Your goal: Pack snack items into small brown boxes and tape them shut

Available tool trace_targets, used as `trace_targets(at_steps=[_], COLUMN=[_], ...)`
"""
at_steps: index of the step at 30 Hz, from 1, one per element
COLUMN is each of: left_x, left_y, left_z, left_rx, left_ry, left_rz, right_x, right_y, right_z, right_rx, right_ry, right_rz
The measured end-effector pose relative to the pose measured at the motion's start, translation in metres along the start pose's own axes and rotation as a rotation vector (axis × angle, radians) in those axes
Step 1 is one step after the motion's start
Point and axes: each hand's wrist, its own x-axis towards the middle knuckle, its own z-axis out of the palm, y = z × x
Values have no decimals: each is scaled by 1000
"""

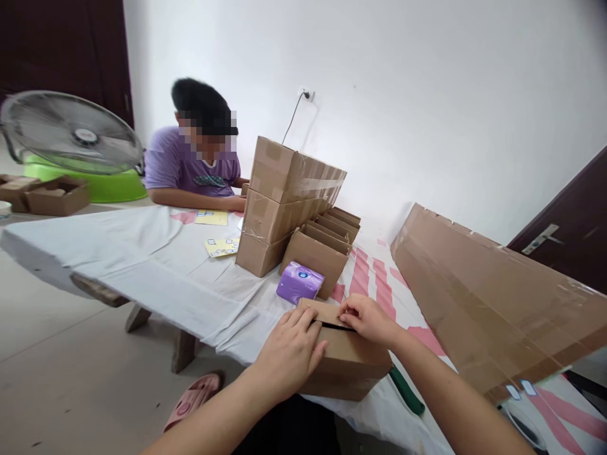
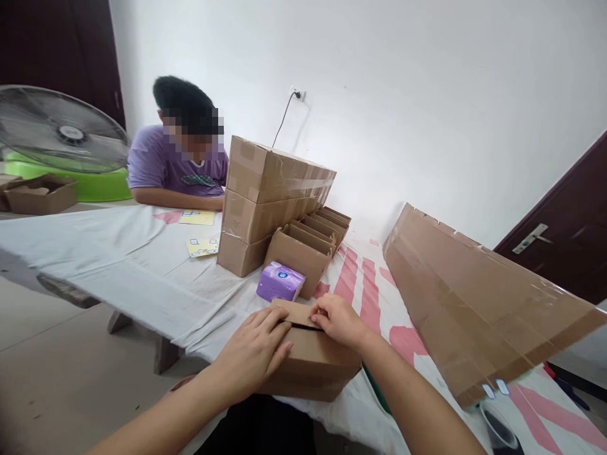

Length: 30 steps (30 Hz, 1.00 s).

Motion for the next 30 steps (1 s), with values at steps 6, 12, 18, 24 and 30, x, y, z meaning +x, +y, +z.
trace_targets(at_steps=[6, 12, 18, 24, 30], left_x=[0, -1, -1, -1, -3], left_y=[0, -1, -2, -1, -1], left_z=[-1, 0, 2, 1, 2], left_rx=[13, -3, 10, 1, 0], left_ry=[-20, -15, 9, -12, -3], left_rz=[-3, 2, 9, -4, 6], right_x=[-2, -8, -4, -3, -3], right_y=[0, 2, 3, 3, 1], right_z=[6, -6, -6, -3, -1], right_rx=[-135, -55, 40, 52, 81], right_ry=[53, 172, -32, -100, -97], right_rz=[-116, -81, 58, 126, 143])
